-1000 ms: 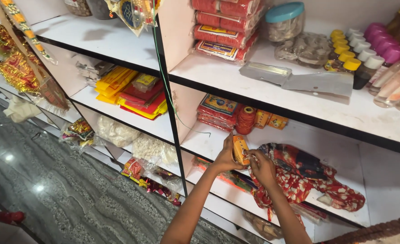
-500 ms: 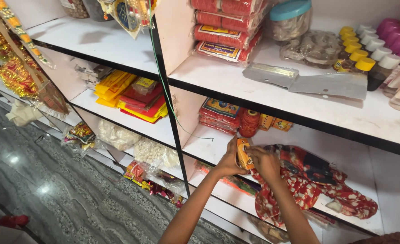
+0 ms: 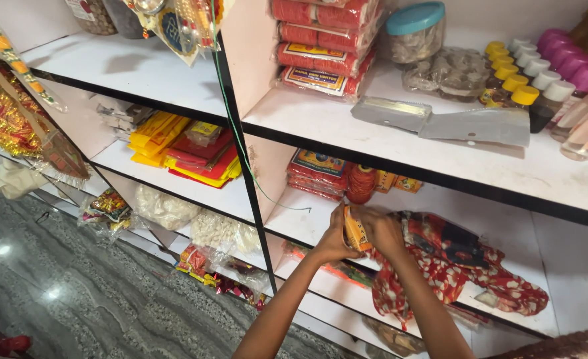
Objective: The person stands at a shop shelf and handles a small orange box, opening it and taking items out of it while arranging goods on the shelf next to a folded red patterned cloth. They repeatedly reposition the box and its contents among the packaged goods and bottles on the shelf.
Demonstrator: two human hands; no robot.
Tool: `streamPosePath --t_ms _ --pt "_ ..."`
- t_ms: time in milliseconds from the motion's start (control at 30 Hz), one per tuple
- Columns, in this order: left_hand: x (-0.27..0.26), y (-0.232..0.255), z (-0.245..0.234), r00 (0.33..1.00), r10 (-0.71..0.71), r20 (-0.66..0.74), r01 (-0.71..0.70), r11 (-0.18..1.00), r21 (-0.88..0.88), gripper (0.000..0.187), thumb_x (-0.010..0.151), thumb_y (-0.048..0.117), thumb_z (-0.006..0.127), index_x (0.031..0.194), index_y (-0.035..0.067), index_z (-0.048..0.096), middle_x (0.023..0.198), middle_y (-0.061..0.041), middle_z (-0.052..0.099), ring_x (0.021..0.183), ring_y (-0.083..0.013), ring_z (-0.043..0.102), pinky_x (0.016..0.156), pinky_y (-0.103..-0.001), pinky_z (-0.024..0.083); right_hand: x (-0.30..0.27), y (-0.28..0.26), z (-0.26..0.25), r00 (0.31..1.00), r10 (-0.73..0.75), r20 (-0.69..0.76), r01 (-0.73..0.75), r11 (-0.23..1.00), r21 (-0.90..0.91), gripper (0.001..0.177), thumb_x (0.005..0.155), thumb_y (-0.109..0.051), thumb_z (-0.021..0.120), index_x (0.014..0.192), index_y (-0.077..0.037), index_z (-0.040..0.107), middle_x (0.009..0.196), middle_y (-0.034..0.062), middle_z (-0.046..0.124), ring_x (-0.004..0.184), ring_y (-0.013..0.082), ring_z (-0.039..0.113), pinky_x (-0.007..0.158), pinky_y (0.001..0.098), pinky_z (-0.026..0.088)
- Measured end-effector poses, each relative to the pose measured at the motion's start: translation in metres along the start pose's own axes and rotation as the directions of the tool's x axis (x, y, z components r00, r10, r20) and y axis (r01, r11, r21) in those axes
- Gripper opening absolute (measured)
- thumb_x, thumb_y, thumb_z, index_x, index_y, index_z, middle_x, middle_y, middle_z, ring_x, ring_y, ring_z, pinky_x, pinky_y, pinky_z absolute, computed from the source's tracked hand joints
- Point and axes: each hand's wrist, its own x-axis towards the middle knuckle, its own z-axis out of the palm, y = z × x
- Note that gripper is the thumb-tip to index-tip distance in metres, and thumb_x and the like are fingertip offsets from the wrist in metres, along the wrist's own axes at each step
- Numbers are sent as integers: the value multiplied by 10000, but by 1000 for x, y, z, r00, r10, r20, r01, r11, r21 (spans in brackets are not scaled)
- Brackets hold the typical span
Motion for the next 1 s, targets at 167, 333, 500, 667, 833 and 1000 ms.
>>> streamPosePath --t_ms 167,333,500,667,833,1000 --pt "-2 0 1 999 -23 -42 21 999 -39 1561 497 263 972 1631 -6 -67 1645 -253 150 1513 -400 309 1232 -388 362 3 -11 -2 999 33 17 -32 999 -38 380 862 -9 621 1172 -171 771 1266 15 725 1023 258 735 842 386 598" --pt "1 -15 7 998 13 -61 -15 999 -32 1556 491 224 962 1642 -9 -59 1639 -259 181 1516 -415 306 1244 -400 352 -36 -6 -15 997 -72 18 71 997 39 396 858 17 609 1152 -180 786 1252 2 737 1034 247 746 858 362 612" --pt "2 -8 6 997 -18 -69 17 1000 -13 1578 488 246 991 1634 30 -72 1665 -252 140 1520 -412 297 1233 -414 350 -47 -16 -27 998 33 52 -39 994 104 372 860 38 609 1117 -169 782 1244 -35 751 991 215 768 821 347 625" --pt "-3 2 5 996 -23 -83 21 1000 -16 1590 469 206 980 1652 101 -76 1646 -243 165 1506 -409 314 1232 -429 356 -68 -19 -25 997 63 48 -68 993 99 346 860 31 616 1099 -156 783 1242 -27 743 973 220 764 790 351 623" --pt "-5 19 1 994 -99 -53 99 995 -13 1591 471 215 965 1655 132 -94 1650 -229 149 1491 -398 340 1225 -416 367 -82 -14 -26 998 -11 -69 22 988 153 339 843 61 614 1075 -119 782 1212 14 753 998 240 761 815 356 618" --pt "3 -2 4 998 -28 -49 27 1000 -11 1594 468 182 968 1653 127 -97 1682 -230 114 1542 -401 254 1237 -424 341 -80 -26 -21 994 41 -99 -34 996 77 274 831 10 665 1025 -130 798 1140 16 762 878 229 759 741 355 611"
